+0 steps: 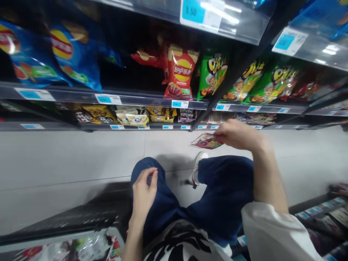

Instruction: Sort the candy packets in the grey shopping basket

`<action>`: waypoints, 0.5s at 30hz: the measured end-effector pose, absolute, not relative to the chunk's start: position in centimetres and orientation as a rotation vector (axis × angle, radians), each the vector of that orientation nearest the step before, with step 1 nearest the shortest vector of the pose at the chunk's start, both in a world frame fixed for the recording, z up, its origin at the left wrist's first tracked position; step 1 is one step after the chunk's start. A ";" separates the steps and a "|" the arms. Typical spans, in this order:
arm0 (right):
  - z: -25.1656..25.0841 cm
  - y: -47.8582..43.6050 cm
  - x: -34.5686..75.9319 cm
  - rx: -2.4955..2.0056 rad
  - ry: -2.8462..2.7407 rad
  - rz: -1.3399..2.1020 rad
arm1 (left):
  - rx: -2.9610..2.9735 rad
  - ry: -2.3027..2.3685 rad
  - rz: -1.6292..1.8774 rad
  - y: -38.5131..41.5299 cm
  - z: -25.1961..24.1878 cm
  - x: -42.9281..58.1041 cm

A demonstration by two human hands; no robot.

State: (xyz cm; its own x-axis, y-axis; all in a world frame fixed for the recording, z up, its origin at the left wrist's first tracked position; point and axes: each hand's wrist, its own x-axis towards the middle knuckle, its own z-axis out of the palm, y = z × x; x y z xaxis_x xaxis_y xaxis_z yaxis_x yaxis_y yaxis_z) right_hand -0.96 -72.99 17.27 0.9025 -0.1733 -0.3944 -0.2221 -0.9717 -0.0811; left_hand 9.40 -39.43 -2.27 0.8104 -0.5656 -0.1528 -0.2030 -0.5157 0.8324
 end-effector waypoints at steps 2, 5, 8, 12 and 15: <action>15.7 -77.0 -3.5 -2.879 0.429 0.607 | 2.314 -0.936 -0.469 -39.3 -2.4 9.0; 10.9 -81.8 -7.1 -2.762 0.636 0.590 | 2.425 -1.385 -0.496 -39.2 -2.8 8.4; 4.7 -84.7 -9.4 -2.691 0.954 0.530 | 2.386 -1.601 -0.544 -38.6 -3.8 8.0; -2.1 -88.1 -9.9 -2.839 1.203 0.479 | 2.300 -1.704 -0.573 -36.3 -6.4 7.8; -4.9 -91.6 -8.9 -2.900 1.199 0.491 | 2.234 -1.535 -0.579 -34.5 -8.9 7.5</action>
State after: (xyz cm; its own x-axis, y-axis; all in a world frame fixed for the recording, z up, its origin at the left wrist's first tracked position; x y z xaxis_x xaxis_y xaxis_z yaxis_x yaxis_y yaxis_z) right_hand -8.94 -91.60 -4.88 0.6674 -0.6943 -0.2693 -0.6836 -0.7146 0.1485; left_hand 7.55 -34.45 -8.87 0.3229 -0.9381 -0.1256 -0.7871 -0.3399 0.5147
